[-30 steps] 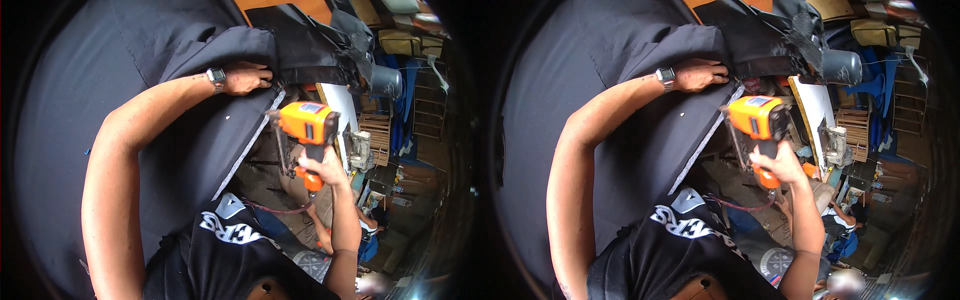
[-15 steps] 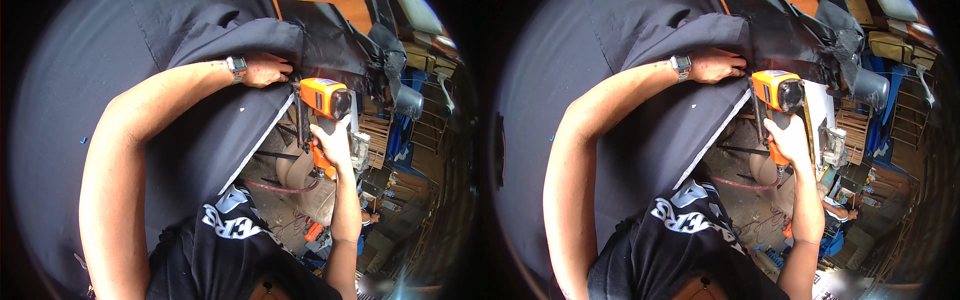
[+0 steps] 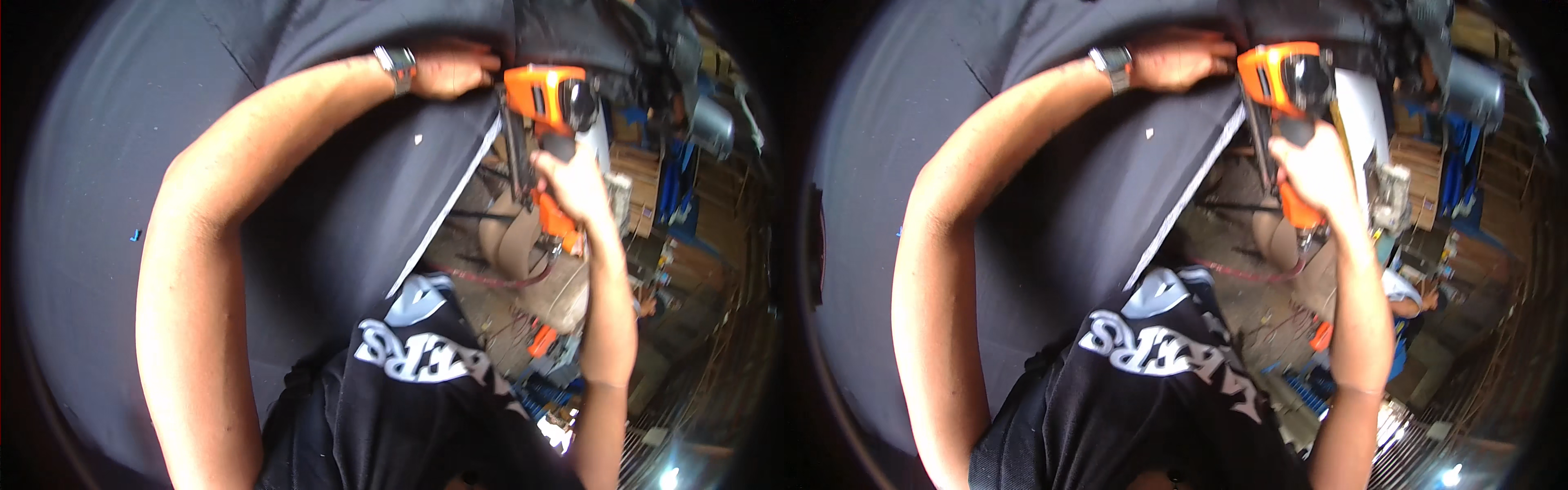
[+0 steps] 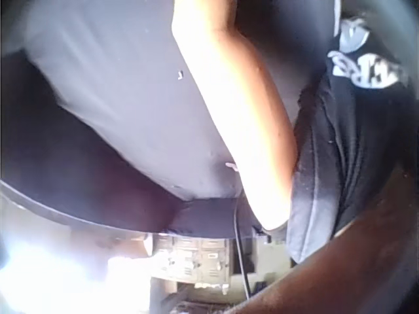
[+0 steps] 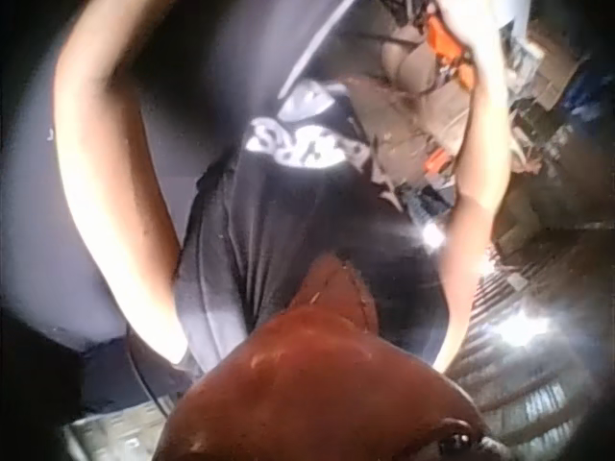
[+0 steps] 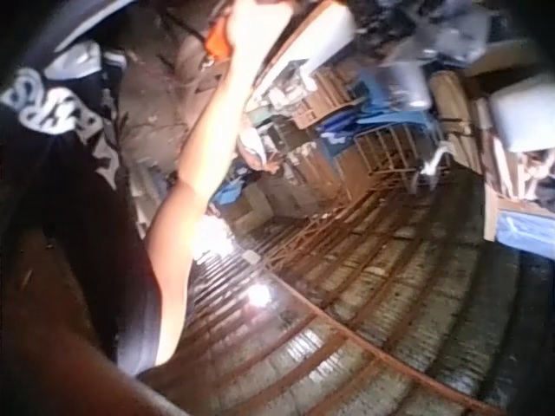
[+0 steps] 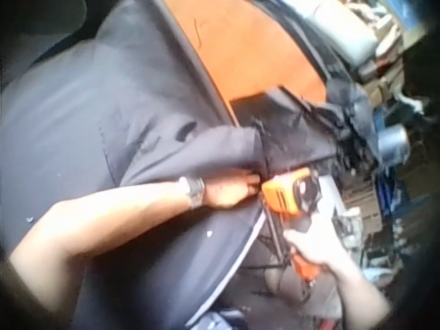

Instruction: The person aligns fabric over a furniture frame, staples it into place using a pneumatic staple gun, and trims the excess fabric with scissors.

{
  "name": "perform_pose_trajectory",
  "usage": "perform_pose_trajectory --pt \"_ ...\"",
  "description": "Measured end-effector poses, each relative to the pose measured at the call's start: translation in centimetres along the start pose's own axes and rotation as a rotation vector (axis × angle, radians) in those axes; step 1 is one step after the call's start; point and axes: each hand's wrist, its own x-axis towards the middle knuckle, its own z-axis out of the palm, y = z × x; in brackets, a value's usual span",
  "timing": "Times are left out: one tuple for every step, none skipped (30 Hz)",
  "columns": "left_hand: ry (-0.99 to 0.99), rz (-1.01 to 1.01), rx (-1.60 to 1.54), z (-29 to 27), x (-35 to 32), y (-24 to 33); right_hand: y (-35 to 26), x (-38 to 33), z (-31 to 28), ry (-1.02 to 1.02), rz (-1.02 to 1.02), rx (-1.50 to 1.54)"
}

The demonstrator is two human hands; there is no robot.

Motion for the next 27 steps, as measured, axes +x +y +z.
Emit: perform_pose_trajectory --pt "0.127 0.064 0.012 0.6 0.1 -0.8 0.6 0.5 0.0 0.01 -0.04 -0.035" --pt "0.258 0.123 0.021 1.2 -0.1 -1.7 0.7 0.4 0.6 0.051 -0.102 0.048" --pt "0.186 -0.012 -0.158 0.2 -0.1 -1.2 0.9 0.9 0.3 0.03 -0.099 0.031" --pt "0.112 -0.148 -0.333 -0.9 -0.1 -0.5 1.2 1.2 0.1 0.009 -0.099 0.011" --pt "0.282 -0.013 -0.268 0.6 0.1 -1.0 1.8 1.4 0.2 0.015 -0.085 0.007" --pt "0.29 -0.009 -0.262 0.9 0.4 -1.1 2.0 1.6 0.3 0.001 -0.096 0.053" --pt "0.187 0.03 -0.086 1.0 0.7 -1.3 1.9 1.5 0.1 -0.013 -0.111 0.098" --pt "0.085 0.064 0.093 1.0 0.9 -1.4 1.7 1.1 0.0 -0.024 -0.104 0.12" --pt "0.071 0.052 0.053 0.7 1.1 -0.8 1.5 0.7 -0.2 -0.024 -0.072 0.141" --pt "0.137 0.095 0.092 0.6 1.0 -0.5 1.5 0.5 0.0 -0.037 -0.047 0.163" --pt "0.052 0.055 0.047 0.3 1.0 -0.7 2.7 0.9 0.4 0.015 -0.092 0.179" --pt "-0.039 0.011 -0.004 -0.5 0.7 -0.3 3.2 0.0 0.9 0.017 -0.108 0.252" --pt "0.011 -0.033 -0.037 -0.8 -0.5 -0.4 3.3 -0.9 1.9 0.046 -0.137 0.399" --pt "0.065 -0.058 -0.081 -0.7 -0.9 -0.5 4.3 -1.9 2.7 0.086 -0.148 0.547" --pt "0.059 -0.069 -0.078 -1.2 -0.7 0.0 5.8 -2.9 3.0 0.077 -0.082 0.695" --pt "-0.005 -0.088 -0.028 -1.7 -0.9 0.3 7.1 -3.7 3.4 0.055 -0.016 0.848" --pt "-0.002 -0.086 -0.029 -1.5 -0.3 0.6 8.5 -4.6 3.5 0.087 0.019 0.861" --pt "-0.007 -0.102 -0.016 -1.5 -0.5 0.9 9.6 -5.1 3.8 0.099 0.042 0.879" --pt "-0.008 -0.132 0.04 -1.6 -0.7 1.1 10.8 -5.5 4.3 0.111 0.02 0.883" --pt "-0.018 -0.137 0.054 -1.6 -1.4 0.7 11.7 -5.9 4.6 0.114 -0.002 0.887" --pt "0.125 -0.089 -0.007 -1.8 -2.4 0.4 12.1 -6.4 4.7 0.093 -0.022 0.878" --pt "0.267 -0.033 -0.071 -2.2 -3.0 0.0 12.5 -6.9 4.6 0.057 -0.059 0.766" --pt "0.208 -0.105 0.193 -5.1 -2.2 1.3 12.6 -7.5 4.2 0.035 -0.151 0.728" --pt "0.154 -0.167 0.456 -9.0 -1.5 3.4 12.0 -8.2 3.9 0.02 -0.238 0.691" --pt "0.2 -0.251 0.617 -11.5 -2.4 4.4 10.6 -8.6 3.6 -0.089 -0.225 0.628" --pt "0.256 -0.33 0.776 -13.3 -3.4 4.5 9.1 -8.9 3.5 -0.191 -0.214 0.561" --pt "0.322 -0.388 0.796 -14.2 -4.9 4.1 7.6 -8.5 3.9 -0.115 -0.417 0.377"
